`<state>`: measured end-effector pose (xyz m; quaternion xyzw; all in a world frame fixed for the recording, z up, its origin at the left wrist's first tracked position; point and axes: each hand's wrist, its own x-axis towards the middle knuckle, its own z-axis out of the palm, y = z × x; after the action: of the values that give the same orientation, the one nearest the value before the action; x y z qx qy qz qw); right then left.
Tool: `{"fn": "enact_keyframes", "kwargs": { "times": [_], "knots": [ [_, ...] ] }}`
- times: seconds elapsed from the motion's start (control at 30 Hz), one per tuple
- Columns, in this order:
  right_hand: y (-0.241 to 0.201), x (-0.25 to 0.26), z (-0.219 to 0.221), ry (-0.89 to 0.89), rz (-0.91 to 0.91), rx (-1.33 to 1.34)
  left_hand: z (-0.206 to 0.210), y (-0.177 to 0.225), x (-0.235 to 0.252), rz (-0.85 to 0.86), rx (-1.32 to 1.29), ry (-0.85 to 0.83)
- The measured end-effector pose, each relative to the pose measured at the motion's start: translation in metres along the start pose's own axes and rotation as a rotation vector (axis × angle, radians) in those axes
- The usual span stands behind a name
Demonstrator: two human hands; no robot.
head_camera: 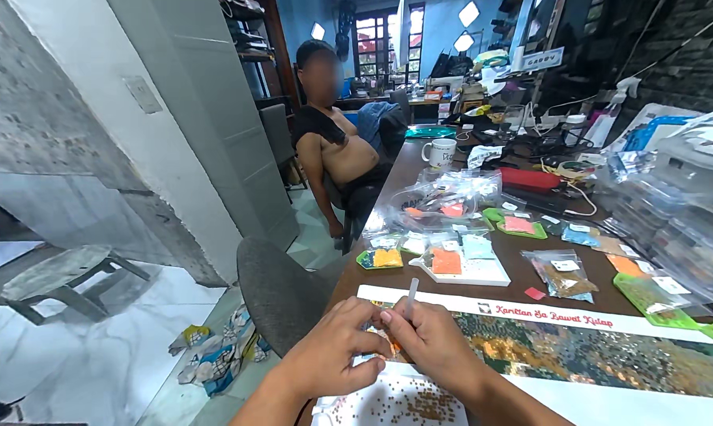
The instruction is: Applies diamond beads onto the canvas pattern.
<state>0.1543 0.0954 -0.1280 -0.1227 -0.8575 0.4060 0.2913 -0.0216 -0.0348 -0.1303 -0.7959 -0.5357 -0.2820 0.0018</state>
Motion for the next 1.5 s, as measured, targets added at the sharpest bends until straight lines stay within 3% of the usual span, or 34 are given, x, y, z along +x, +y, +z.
{"fn": "enact_keyframes", "kwargs": {
  "times": [1.03, 1.33, 1.5],
  "knots": [
    [-0.001, 0.002, 0.000, -0.036, -0.006, 0.005, 0.000, -0.001, -0.001, 0.005, 0.007, 0.003],
    [-0.014, 0.009, -0.008, -0.202, 0.113, -0.063, 0.000, -0.001, -0.001, 0.003, 0.015, 0.003],
    [-0.007, 0.000, -0.004, 0.001, -0.054, 0.039, -0.001, -0.001, 0.000, 0.005, 0.006, 0.003]
  ]
}}
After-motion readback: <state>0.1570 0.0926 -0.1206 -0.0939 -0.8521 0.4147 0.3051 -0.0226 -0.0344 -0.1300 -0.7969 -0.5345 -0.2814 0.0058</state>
